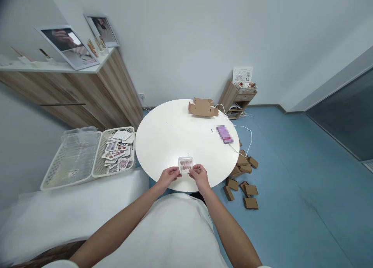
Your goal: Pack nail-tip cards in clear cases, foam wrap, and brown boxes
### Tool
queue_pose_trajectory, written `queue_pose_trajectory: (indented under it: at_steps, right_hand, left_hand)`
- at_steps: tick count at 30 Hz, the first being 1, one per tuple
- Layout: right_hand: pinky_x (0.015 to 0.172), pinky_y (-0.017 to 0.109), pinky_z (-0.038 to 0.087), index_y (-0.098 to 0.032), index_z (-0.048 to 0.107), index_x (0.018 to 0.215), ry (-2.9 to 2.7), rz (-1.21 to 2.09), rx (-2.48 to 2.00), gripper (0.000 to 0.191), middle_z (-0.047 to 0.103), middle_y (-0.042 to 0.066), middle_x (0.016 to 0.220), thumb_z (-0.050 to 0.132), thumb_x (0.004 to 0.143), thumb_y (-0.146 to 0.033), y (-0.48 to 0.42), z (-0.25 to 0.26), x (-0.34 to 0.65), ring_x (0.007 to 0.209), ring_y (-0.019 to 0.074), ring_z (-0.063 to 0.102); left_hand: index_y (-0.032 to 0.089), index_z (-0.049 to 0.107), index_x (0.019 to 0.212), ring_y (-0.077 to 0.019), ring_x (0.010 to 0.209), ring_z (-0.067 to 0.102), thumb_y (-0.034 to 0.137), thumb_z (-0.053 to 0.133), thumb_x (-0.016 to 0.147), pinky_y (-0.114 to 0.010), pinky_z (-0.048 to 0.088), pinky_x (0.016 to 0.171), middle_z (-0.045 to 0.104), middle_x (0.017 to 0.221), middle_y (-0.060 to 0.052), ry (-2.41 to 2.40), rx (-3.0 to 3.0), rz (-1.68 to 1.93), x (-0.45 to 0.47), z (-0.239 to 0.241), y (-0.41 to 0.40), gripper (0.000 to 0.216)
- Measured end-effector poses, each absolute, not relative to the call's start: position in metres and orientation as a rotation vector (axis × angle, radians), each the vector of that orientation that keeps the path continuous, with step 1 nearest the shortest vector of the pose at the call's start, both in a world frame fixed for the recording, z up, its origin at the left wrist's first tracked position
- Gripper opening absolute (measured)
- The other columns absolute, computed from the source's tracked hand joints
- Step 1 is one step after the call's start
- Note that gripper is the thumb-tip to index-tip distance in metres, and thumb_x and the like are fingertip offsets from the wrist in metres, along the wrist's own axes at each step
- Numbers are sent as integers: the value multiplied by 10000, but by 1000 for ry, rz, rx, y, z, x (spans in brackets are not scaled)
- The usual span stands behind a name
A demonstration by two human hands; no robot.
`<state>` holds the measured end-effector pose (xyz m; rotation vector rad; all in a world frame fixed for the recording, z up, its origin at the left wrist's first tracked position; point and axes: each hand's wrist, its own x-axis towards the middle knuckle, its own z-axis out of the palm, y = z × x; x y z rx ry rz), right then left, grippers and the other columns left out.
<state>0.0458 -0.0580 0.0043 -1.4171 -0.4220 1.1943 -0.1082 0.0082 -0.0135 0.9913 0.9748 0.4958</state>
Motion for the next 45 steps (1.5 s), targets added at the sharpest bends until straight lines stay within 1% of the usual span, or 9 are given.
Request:
queue_pose_trajectory:
  at_steps: [5, 9, 14, 18, 22, 27, 36, 41, 45]
  right_hand:
    - [710, 301, 482, -209, 503, 793, -423, 1234, -1423, 361, 612, -2, 718, 719, 546, -359, -58, 4, 48, 697, 131, 588]
    - [710, 311, 487, -209, 529, 790, -398, 1215, -1414, 342, 601, -1, 757, 713, 550, -371, -58, 3, 48, 683, 128, 590]
    - [685, 307, 483, -205, 549, 766, -380, 1152, -1455, 335, 582, -11, 723, 722, 529, -367, -61, 1, 48, 661, 125, 581]
    - [671, 298, 460, -199, 550, 780, -393, 1112, -1525, 344, 585, -9, 702, 718, 531, -367, -66, -1, 51, 661, 127, 571]
    - [658, 290, 435, -196, 544, 815, -438, 1118, -1570, 371, 593, -5, 690, 715, 538, -374, -69, -2, 54, 663, 132, 565]
    - [632, 294, 418, -197, 541, 840, -484, 1161, -1595, 418, 610, 8, 695, 718, 521, -403, -68, -4, 60, 639, 141, 555]
    - [532, 263, 378, -213, 546, 837, -408, 1220, -1581, 398, 588, -9, 669, 715, 519, -383, -59, -1, 79, 532, 101, 474]
    - [496, 247, 352, -212, 530, 842, -382, 1246, -1524, 393, 584, -16, 677, 711, 529, -367, -56, 5, 93, 486, 76, 428]
    - [469, 240, 325, -216, 514, 832, -418, 1288, -1511, 394, 592, -15, 682, 704, 527, -378, -56, 3, 103, 480, 80, 429]
  left_hand:
    - [146, 567, 953, -184, 791, 621, 403, 667, 622, -297, 428, 705, 651, 859, -93, 1000, 966, 559, -108, -14, 9, 431]
    - [140, 559, 947, -157, 721, 619, 380, 673, 620, -278, 433, 678, 644, 782, -68, 1008, 970, 596, -106, -16, 9, 422]
    - [138, 564, 927, -110, 606, 576, 357, 670, 619, -252, 432, 621, 600, 669, -15, 993, 1018, 614, -103, -20, 7, 392]
    - [143, 568, 901, -86, 552, 525, 364, 665, 614, -239, 423, 584, 575, 639, 6, 1001, 1037, 606, -100, -23, 4, 375]
    - [153, 545, 950, -84, 565, 508, 365, 659, 623, -228, 405, 566, 583, 667, 2, 1024, 1032, 626, -99, -23, 0, 406]
    - [166, 508, 1022, -95, 578, 533, 357, 659, 631, -241, 409, 583, 616, 713, -12, 1065, 986, 646, -97, -21, -5, 461]
    - [167, 492, 1042, -135, 686, 569, 354, 639, 649, -270, 418, 648, 629, 750, -32, 1115, 957, 660, -78, -13, -2, 460]
    - [170, 475, 1058, -111, 649, 538, 359, 615, 667, -245, 401, 608, 609, 745, -18, 1110, 992, 654, -61, -9, 1, 456]
    - [182, 449, 1084, -86, 596, 506, 360, 599, 687, -221, 387, 564, 588, 750, -12, 1088, 1001, 611, -52, -13, -1, 461]
